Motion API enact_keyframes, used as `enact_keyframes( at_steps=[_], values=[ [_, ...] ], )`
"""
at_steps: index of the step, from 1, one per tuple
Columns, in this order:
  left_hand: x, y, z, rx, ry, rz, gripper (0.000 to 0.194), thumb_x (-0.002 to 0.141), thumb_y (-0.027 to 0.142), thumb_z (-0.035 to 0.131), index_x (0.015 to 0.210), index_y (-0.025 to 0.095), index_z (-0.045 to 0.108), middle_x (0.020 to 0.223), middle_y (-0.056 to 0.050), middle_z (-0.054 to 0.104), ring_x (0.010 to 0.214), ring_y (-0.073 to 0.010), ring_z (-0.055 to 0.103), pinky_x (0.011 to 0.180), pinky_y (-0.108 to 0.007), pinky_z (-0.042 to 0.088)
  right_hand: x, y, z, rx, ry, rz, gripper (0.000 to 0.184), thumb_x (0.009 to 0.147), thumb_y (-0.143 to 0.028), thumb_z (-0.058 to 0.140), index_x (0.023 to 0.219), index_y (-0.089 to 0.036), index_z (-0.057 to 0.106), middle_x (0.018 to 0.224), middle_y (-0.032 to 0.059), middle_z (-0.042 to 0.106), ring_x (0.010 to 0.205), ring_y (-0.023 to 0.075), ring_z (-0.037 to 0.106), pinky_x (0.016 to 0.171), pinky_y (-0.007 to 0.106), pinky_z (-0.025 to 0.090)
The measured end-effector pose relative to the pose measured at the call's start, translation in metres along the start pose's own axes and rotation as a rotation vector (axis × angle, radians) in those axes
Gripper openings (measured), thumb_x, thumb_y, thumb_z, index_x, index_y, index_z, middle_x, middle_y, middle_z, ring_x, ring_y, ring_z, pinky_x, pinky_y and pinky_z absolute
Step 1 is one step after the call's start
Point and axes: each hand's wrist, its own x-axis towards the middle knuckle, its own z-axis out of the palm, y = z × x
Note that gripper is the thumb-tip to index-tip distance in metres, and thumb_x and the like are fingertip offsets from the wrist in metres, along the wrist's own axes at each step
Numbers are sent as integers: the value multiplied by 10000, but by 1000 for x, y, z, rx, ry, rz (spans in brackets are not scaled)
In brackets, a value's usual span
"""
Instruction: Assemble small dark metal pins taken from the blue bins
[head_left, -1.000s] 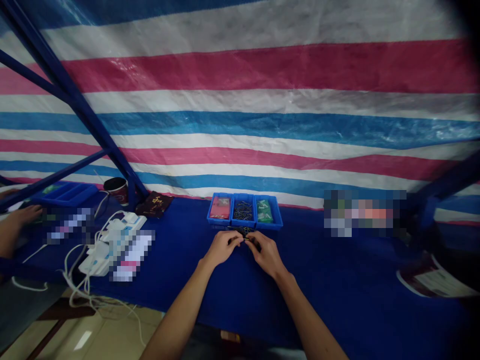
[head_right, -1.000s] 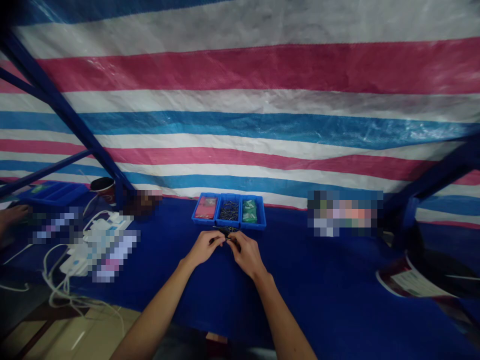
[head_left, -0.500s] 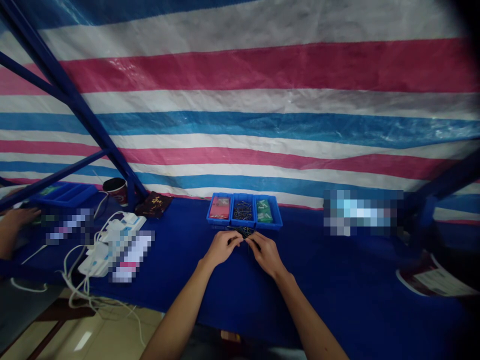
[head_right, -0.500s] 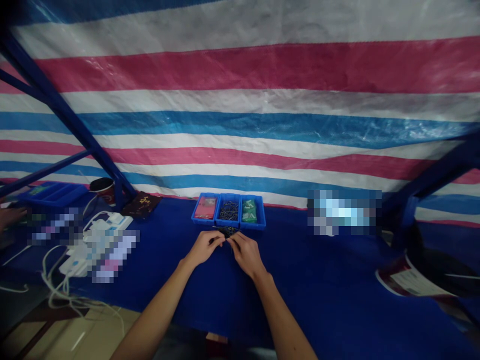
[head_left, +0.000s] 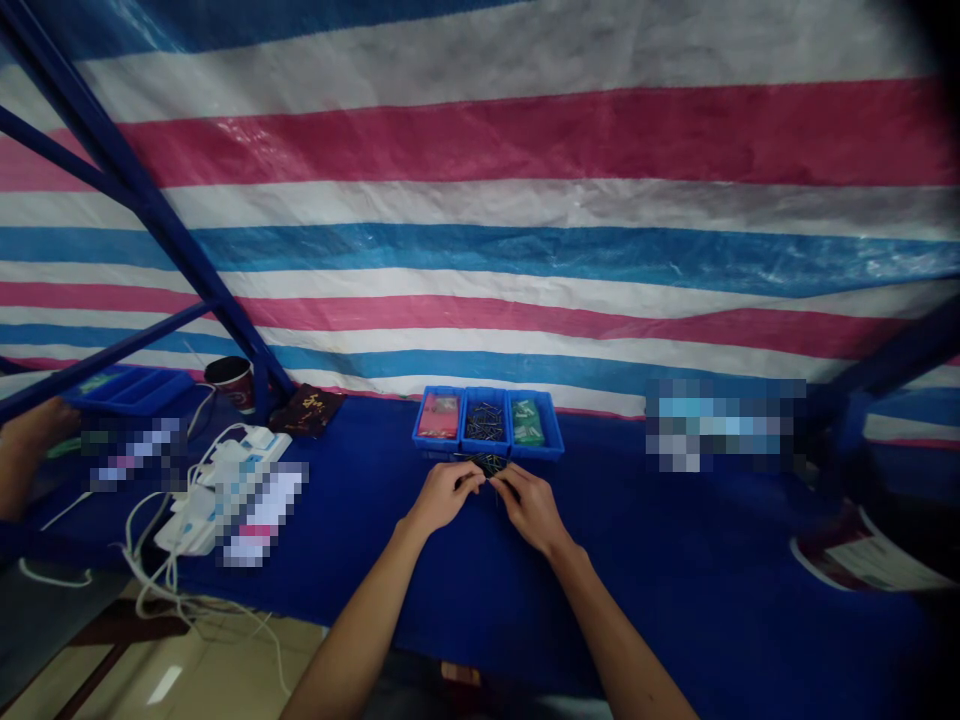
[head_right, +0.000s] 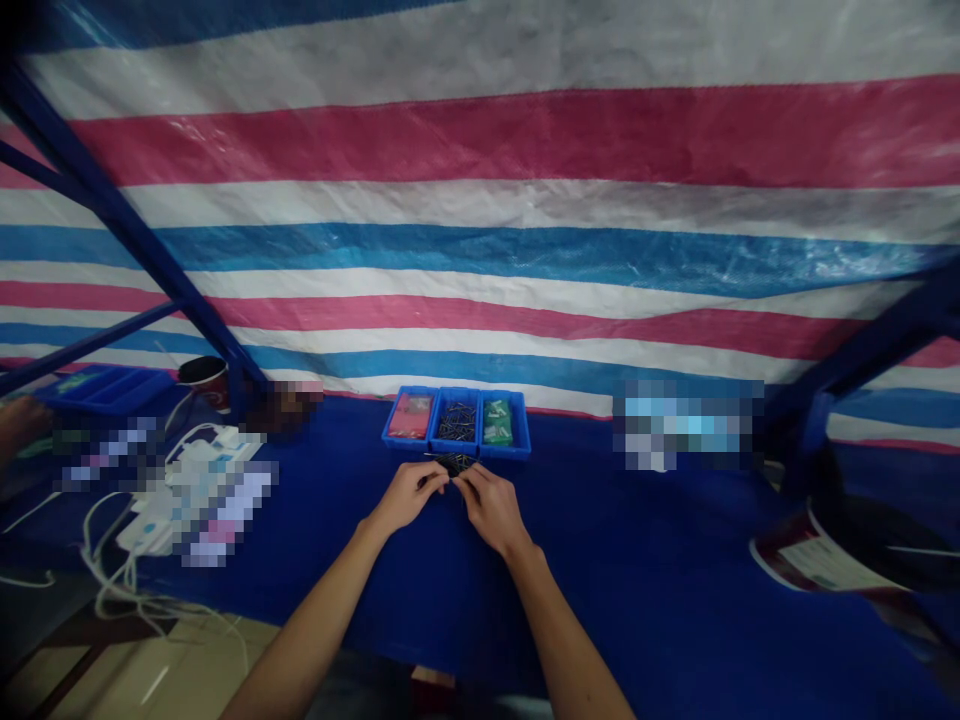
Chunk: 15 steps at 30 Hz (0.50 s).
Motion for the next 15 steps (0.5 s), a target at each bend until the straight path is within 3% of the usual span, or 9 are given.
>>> enact_keyframes(
  at_steps=[9, 15],
  values=[
    [-1, 1, 0, -29, 11, 34, 266, 976, 304, 542, 818, 167, 706, 720, -12, 694, 673, -140, 631, 684, -224, 431, 0, 0, 2, -62, -11, 13, 429, 1064, -371, 360, 693, -217, 513, 656, -1, 555, 582, 143, 533, 595, 255, 371],
    [-1, 2, -2, -5, 9, 10, 301, 982, 322, 520, 797, 160, 695, 702, -13, 690, 635, -135, 598, 653, -227, 418, -1, -2, -2, 31, 28, 26, 229, 1013, -398, 499, 1003, -224, 647, 806, 25, 637, 637, 154, 574, 625, 260, 440]
  ],
)
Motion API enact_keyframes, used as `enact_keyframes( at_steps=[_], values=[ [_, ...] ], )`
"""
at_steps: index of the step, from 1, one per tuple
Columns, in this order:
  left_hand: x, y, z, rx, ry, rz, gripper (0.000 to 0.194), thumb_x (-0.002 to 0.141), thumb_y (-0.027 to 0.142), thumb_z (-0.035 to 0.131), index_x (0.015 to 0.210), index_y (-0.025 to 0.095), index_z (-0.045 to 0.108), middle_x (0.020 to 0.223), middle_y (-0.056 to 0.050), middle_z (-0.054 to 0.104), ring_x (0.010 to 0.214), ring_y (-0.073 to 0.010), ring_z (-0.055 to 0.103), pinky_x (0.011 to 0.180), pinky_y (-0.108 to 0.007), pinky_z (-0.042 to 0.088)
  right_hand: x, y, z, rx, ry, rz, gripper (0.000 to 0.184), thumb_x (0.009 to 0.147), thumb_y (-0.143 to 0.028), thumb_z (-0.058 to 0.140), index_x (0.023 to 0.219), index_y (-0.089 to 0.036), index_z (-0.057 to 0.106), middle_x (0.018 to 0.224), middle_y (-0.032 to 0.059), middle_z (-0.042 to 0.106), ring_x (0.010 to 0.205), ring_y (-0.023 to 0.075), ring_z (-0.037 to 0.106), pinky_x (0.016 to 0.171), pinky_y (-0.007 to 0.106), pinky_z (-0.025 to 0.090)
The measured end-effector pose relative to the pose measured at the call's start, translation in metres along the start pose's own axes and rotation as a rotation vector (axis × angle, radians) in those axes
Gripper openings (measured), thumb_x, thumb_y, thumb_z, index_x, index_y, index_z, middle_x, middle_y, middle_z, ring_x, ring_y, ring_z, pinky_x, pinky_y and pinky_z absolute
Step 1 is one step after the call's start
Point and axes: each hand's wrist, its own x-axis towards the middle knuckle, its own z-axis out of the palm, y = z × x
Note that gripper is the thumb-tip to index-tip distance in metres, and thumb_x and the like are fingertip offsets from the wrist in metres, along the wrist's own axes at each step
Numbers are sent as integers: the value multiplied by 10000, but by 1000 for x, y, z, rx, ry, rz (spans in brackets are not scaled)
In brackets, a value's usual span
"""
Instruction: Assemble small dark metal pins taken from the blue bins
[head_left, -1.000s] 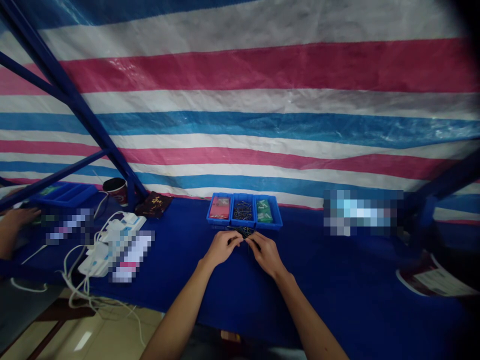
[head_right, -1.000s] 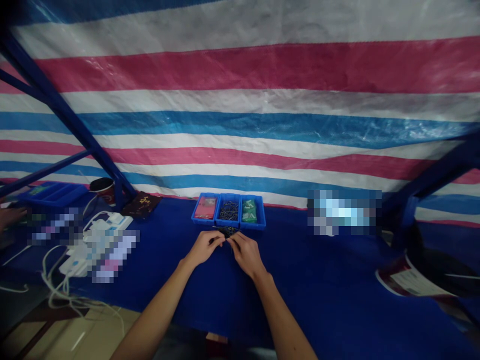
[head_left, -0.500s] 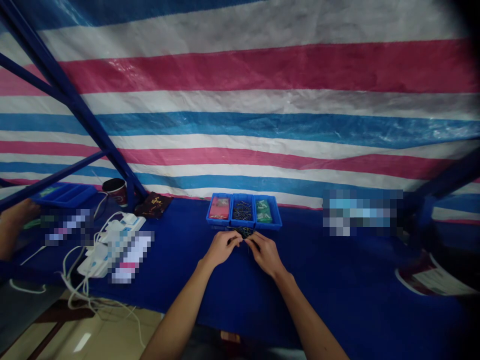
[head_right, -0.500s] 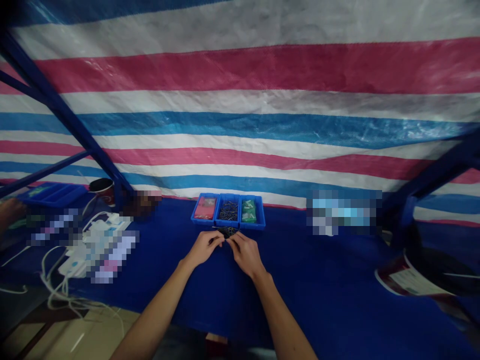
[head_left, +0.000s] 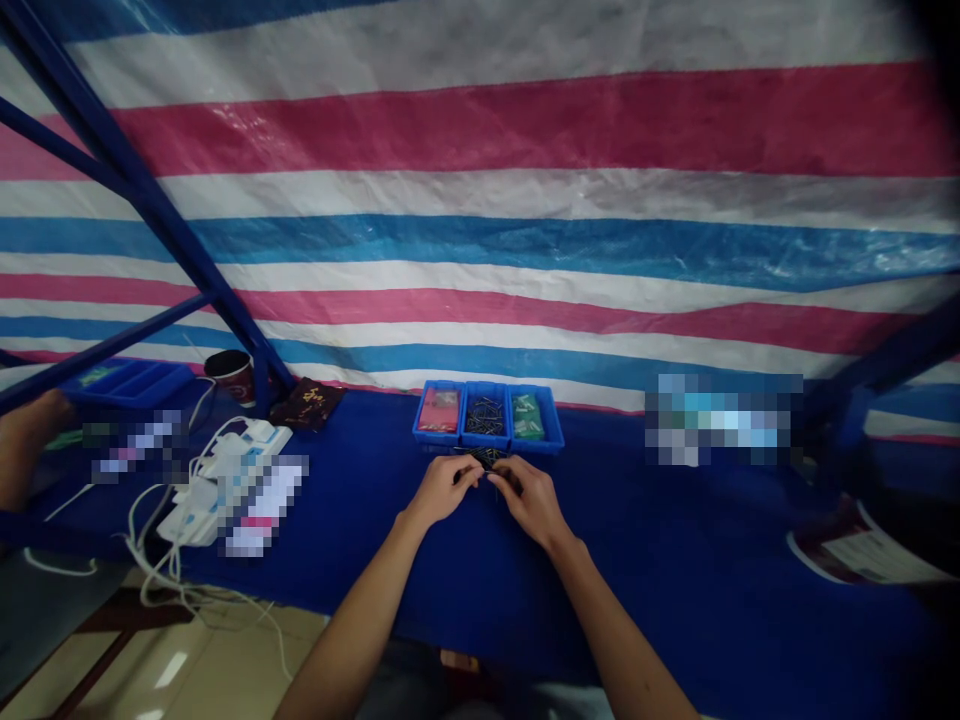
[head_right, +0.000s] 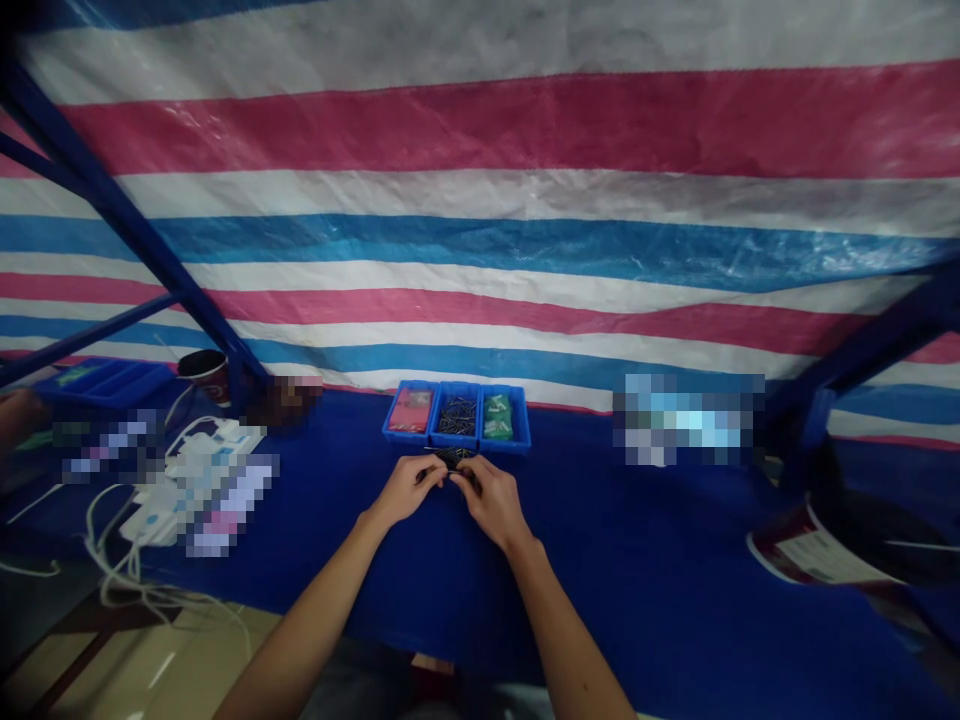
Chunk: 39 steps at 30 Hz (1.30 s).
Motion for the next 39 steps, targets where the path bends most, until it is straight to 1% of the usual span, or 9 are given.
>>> enact_keyframes(
  at_steps=[2, 5, 8, 13, 18, 25, 34, 36, 39],
  values=[
    [0, 0, 0, -3, -2, 2, 295, 983, 310, 520, 789, 159, 685, 707, -10, 692, 639, -131, 597, 657, -223, 415, 0, 1, 1, 18, -3, -16, 206, 1007, -372, 512, 1022, -226, 657, 824, 30, 641, 662, 159, 589, 635, 261, 450],
    [0, -1, 1, -6, 2, 10, 289, 981, 298, 524, 774, 161, 670, 695, -2, 680, 637, -126, 592, 658, -218, 405, 0, 2, 2, 29, -14, -36, 206, 1014, -317, 491, 966, -225, 669, 841, 34, 642, 705, 163, 608, 670, 264, 458],
    [0, -1, 1, -8, -6, 12, 280, 980, 298, 523, 780, 164, 667, 696, 0, 678, 635, -127, 593, 652, -219, 397, 1, 3, 2, 35, -14, -40, 208, 1014, -293, 489, 957, -225, 677, 852, 39, 648, 712, 167, 614, 689, 271, 467],
    [0, 1, 0, -12, -11, -2, 287, 978, 314, 519, 784, 166, 668, 705, -4, 683, 648, -134, 600, 657, -223, 401, 0, 2, 2, 36, -9, -40, 227, 1017, -296, 484, 967, -227, 695, 854, 45, 656, 733, 174, 631, 694, 275, 480],
    [0, 0, 1, -9, -20, -12, 304, 983, 320, 510, 771, 164, 661, 714, -5, 688, 646, -131, 598, 652, -221, 398, 0, 4, 3, 25, -8, -32, 217, 1013, -303, 502, 962, -224, 697, 838, 40, 652, 713, 168, 628, 681, 270, 474],
    [0, -1, 0, 0, -25, -18, 283, 978, 319, 521, 790, 168, 669, 708, -4, 692, 648, -133, 606, 651, -220, 396, 0, 4, 3, 51, -23, -23, 199, 1012, -293, 513, 976, -232, 698, 872, 39, 659, 760, 176, 636, 715, 275, 471],
    [0, 3, 0, -18, -33, -7, 274, 978, 330, 523, 826, 167, 681, 723, -9, 695, 649, -134, 603, 642, -220, 398, -1, 6, 2, 37, -6, -35, 227, 1019, -293, 495, 972, -235, 709, 865, 41, 664, 729, 171, 636, 702, 272, 480],
    [0, 3, 0, -12, -31, -9, 297, 981, 336, 517, 797, 165, 676, 722, -11, 693, 650, -135, 600, 644, -220, 400, -1, 6, 2, 44, -6, -36, 214, 1016, -295, 502, 1001, -239, 708, 873, 40, 666, 727, 170, 638, 701, 272, 483],
    [0, 3, 0, -5, -27, -9, 319, 986, 342, 507, 779, 165, 673, 718, -14, 693, 649, -136, 599, 653, -221, 406, -2, 6, 3, 54, 9, -27, 196, 1000, -301, 538, 1107, -245, 692, 887, 40, 668, 734, 174, 645, 688, 273, 491]
  ],
)
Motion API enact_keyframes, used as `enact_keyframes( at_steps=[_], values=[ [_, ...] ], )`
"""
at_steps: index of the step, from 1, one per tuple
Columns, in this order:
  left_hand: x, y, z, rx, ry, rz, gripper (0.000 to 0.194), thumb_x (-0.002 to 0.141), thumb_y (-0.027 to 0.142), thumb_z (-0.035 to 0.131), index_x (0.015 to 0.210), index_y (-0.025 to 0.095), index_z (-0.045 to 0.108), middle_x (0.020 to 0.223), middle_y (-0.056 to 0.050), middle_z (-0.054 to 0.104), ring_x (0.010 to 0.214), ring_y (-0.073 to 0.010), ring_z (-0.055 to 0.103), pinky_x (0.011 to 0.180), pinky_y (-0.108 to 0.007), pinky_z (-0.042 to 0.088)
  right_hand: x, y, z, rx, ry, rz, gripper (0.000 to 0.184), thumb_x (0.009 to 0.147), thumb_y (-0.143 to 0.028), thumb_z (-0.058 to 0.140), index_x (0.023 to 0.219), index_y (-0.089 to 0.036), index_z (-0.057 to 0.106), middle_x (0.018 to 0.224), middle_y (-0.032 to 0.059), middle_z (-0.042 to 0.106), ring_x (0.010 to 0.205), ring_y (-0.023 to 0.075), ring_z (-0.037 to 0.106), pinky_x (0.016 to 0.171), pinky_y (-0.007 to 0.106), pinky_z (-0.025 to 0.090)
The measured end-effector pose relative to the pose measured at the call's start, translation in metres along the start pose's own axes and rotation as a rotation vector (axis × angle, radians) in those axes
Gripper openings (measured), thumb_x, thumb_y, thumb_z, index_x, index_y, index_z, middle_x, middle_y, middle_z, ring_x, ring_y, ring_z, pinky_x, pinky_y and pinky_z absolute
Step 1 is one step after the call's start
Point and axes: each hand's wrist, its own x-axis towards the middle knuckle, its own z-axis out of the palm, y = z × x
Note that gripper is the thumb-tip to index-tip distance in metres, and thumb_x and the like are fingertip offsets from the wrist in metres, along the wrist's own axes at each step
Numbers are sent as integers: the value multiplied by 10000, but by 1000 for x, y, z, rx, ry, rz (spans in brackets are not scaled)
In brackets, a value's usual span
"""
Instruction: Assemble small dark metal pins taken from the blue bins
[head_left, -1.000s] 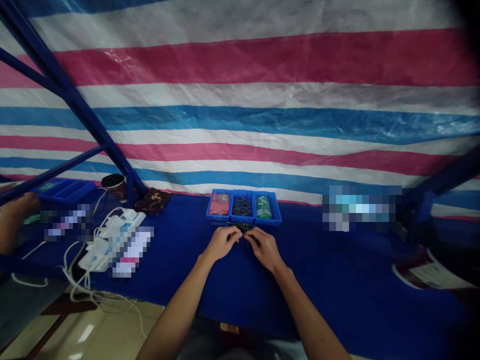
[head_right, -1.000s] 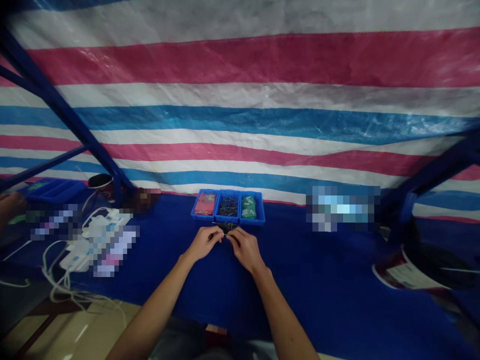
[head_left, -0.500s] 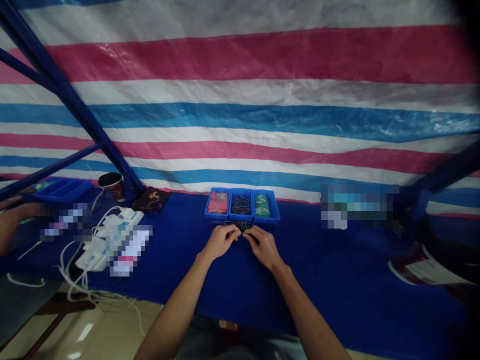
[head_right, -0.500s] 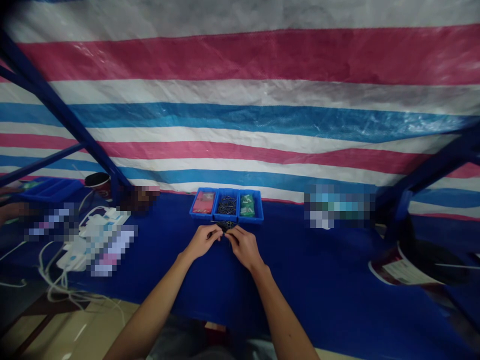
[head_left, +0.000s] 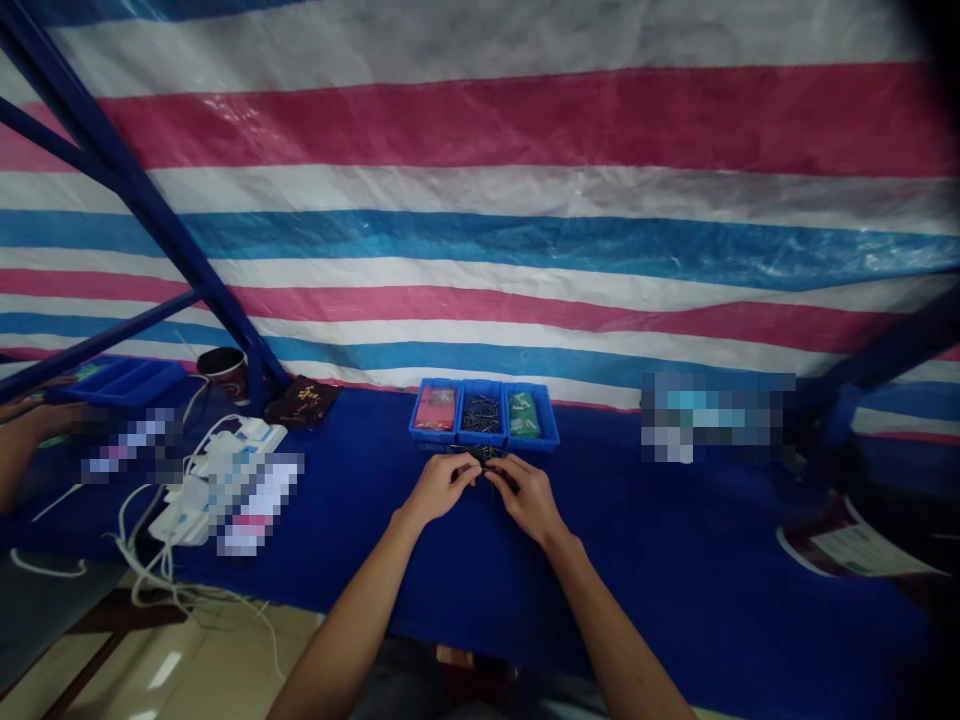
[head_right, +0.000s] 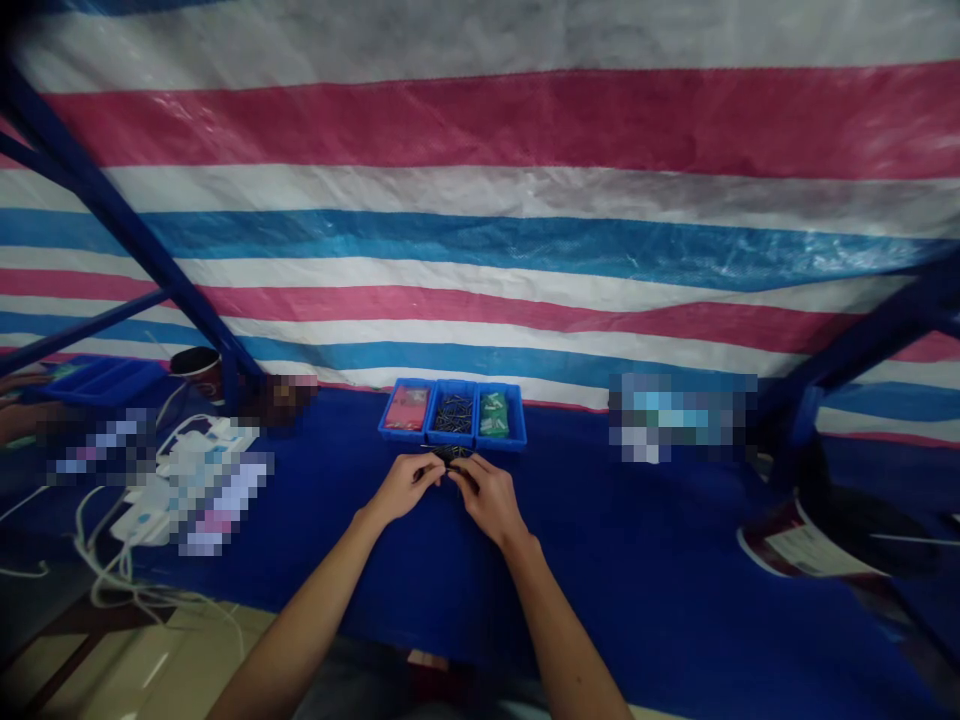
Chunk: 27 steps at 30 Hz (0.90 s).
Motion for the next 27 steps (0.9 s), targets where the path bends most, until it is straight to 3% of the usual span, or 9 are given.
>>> enact_keyframes(
  at_steps=[6, 11, 18, 27],
  values=[
    [0, 0, 0, 19, -8, -2, 305, 984, 343, 518, 789, 169, 676, 711, -8, 695, 639, -133, 598, 639, -217, 400, 1, 1, 0, 14, 38, -17, 214, 1009, -260, 511, 1032, -251, 724, 917, 41, 681, 802, 179, 661, 763, 286, 509],
    [0, -1, 1, 21, -21, -6, 277, 984, 357, 517, 871, 174, 690, 730, -15, 703, 650, -139, 611, 647, -223, 410, 1, -1, -2, 15, 34, -14, 215, 1009, -255, 511, 1027, -247, 725, 919, 43, 689, 807, 179, 666, 762, 288, 517],
    [1, -4, 2, 19, -13, 12, 282, 985, 307, 511, 799, 171, 674, 716, -8, 693, 649, -134, 605, 661, -221, 410, 0, -1, 0, 3, 26, -7, 217, 993, -310, 540, 1105, -239, 711, 950, 65, 710, 817, 196, 681, 745, 300, 539],
    [-1, 0, -1, 20, -32, 2, 307, 988, 326, 499, 808, 172, 694, 747, -17, 710, 675, -143, 620, 663, -223, 416, 1, 0, 2, -20, -25, -41, 245, 1026, -301, 479, 993, -240, 714, 906, 48, 687, 775, 177, 661, 737, 282, 497]
  ],
)
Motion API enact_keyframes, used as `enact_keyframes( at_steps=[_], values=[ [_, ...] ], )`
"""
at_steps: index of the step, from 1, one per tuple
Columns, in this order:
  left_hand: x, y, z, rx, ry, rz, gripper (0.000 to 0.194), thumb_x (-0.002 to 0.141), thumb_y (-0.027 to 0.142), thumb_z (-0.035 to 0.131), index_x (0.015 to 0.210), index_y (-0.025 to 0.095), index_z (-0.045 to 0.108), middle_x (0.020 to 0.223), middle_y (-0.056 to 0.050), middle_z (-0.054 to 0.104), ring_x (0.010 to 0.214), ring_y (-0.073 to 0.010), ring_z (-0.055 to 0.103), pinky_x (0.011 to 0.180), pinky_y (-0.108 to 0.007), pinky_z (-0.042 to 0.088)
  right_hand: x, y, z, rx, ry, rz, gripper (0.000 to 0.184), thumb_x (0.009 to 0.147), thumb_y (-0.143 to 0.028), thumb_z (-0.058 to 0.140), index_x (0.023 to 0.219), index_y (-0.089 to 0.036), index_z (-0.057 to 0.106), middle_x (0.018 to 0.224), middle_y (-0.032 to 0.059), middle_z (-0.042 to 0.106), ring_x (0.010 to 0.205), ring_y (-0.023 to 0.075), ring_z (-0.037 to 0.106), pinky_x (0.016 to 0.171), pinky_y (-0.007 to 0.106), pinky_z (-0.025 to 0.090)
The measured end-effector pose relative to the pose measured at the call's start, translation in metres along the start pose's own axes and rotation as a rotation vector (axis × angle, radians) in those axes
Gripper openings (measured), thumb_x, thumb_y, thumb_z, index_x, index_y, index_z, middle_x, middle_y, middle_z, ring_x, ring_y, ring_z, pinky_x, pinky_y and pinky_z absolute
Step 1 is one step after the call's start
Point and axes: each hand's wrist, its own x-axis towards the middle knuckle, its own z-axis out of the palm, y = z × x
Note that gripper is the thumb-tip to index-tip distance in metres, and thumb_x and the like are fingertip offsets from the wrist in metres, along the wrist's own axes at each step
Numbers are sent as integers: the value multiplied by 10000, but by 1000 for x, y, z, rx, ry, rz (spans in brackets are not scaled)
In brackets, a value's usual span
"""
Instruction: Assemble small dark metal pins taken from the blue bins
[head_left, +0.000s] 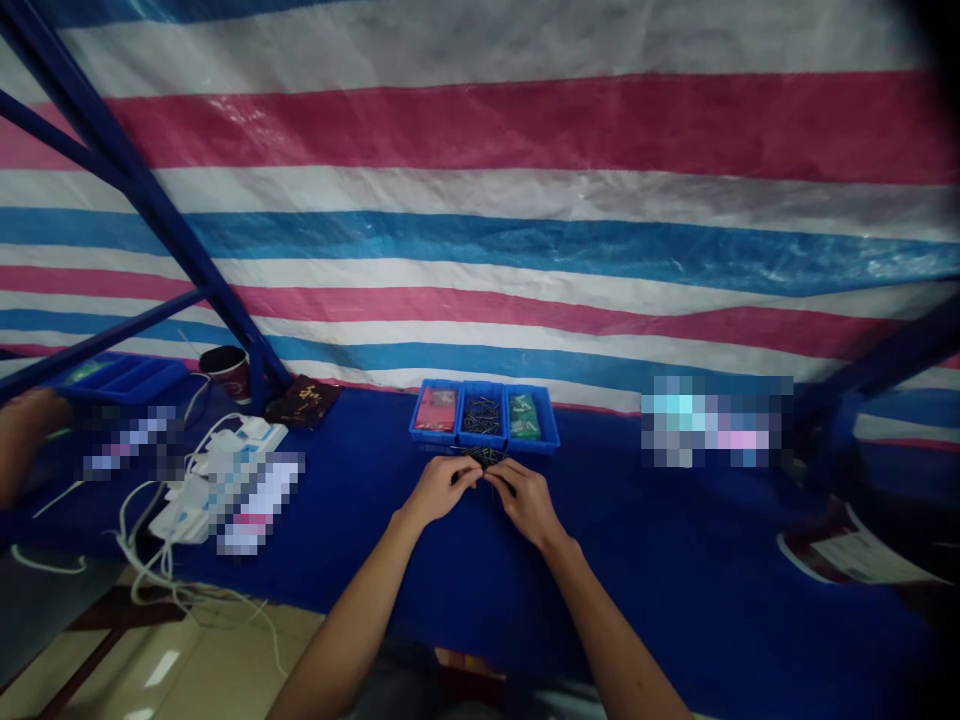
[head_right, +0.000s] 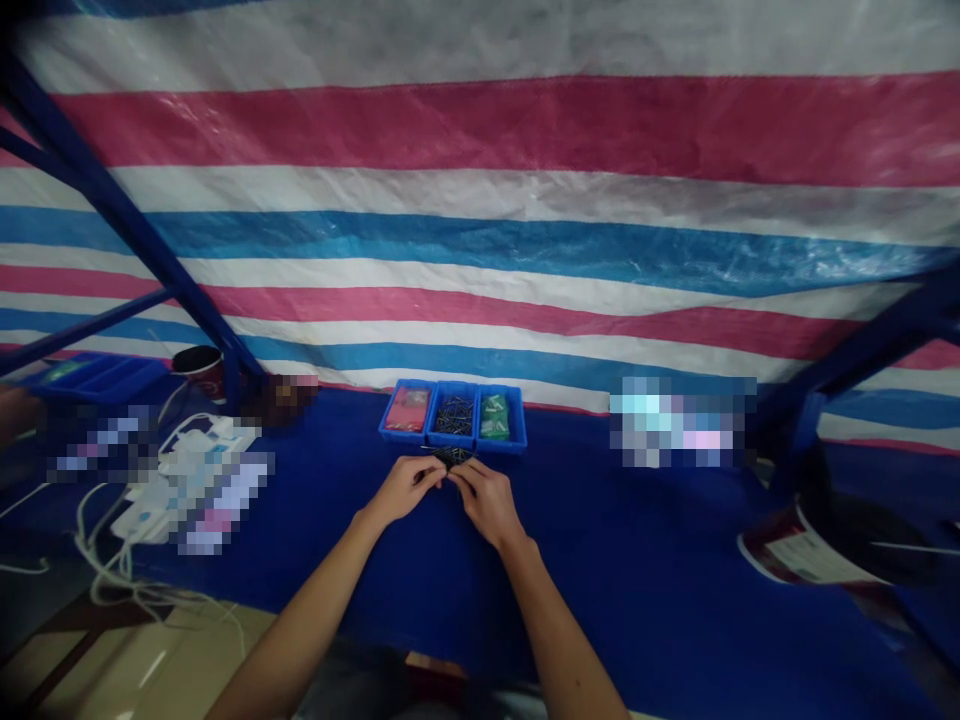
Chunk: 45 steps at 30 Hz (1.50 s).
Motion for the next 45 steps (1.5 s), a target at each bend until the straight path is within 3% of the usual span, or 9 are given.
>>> enact_keyframes(
  at_steps=[6, 12, 14, 20, 25, 31, 39, 41, 45],
  values=[
    [0, -1, 1, 11, -2, 14, 327, 991, 327, 496, 781, 168, 690, 758, -29, 706, 715, -155, 635, 714, -232, 444, 1, -4, 3, -173, -68, 27, 393, 1060, -332, 380, 740, -209, 574, 703, 17, 613, 610, 148, 578, 589, 260, 380],
    [0, -1, 2, 4, 4, 15, 324, 990, 327, 497, 775, 172, 684, 752, -27, 706, 706, -154, 633, 712, -234, 444, 1, -1, 5, -194, -46, 69, 487, 1072, -375, 335, 661, -213, 542, 611, 3, 596, 544, 142, 556, 565, 260, 342],
    [0, -1, 2, -1, 17, 4, 325, 989, 332, 498, 769, 171, 674, 731, -21, 699, 681, -147, 623, 689, -230, 434, 1, -2, 4, -146, -25, 78, 470, 1066, -385, 357, 688, -214, 579, 632, 6, 615, 573, 145, 579, 587, 257, 373],
    [0, -3, 1, -1, 43, -32, 385, 998, 373, 469, 724, 166, 643, 692, -15, 681, 628, -135, 589, 638, -221, 409, 1, -6, 0, 13, 33, 66, 232, 1002, -399, 518, 1075, -231, 659, 872, 41, 690, 694, 171, 626, 646, 274, 468],
    [0, -4, 2, 4, 31, -29, 356, 991, 344, 487, 726, 170, 650, 697, -12, 687, 642, -136, 606, 652, -224, 418, 2, -6, 1, 22, 12, 39, 228, 1028, -305, 462, 965, -235, 670, 868, 37, 673, 738, 172, 640, 692, 275, 468],
    [1, -4, 3, 3, 30, -36, 358, 988, 358, 485, 742, 168, 663, 700, -17, 689, 656, -144, 617, 661, -225, 431, 2, -7, -1, -43, -8, 31, 268, 1043, -301, 421, 920, -221, 645, 823, 33, 655, 700, 163, 620, 654, 266, 440],
    [0, -3, 2, -8, 21, -11, 339, 989, 329, 501, 731, 171, 655, 696, -2, 687, 650, -133, 614, 665, -217, 422, 1, -3, 3, -153, -29, 66, 394, 1061, -341, 372, 721, -215, 528, 673, 7, 595, 591, 150, 559, 592, 260, 371],
    [1, -4, 2, -7, 24, -16, 339, 991, 326, 497, 733, 170, 650, 690, -1, 681, 644, -131, 609, 658, -215, 416, 1, -3, 2, -117, -24, 75, 371, 1061, -346, 377, 767, -216, 561, 700, 11, 617, 623, 156, 583, 613, 260, 389],
    [1, -6, 3, -9, 47, -23, 345, 997, 322, 484, 731, 169, 642, 691, -2, 678, 646, -131, 611, 658, -214, 416, 1, -6, 0, 1, -1, 70, 190, 1028, -345, 470, 1066, -232, 618, 885, 33, 683, 733, 176, 636, 658, 266, 445]
  ],
)
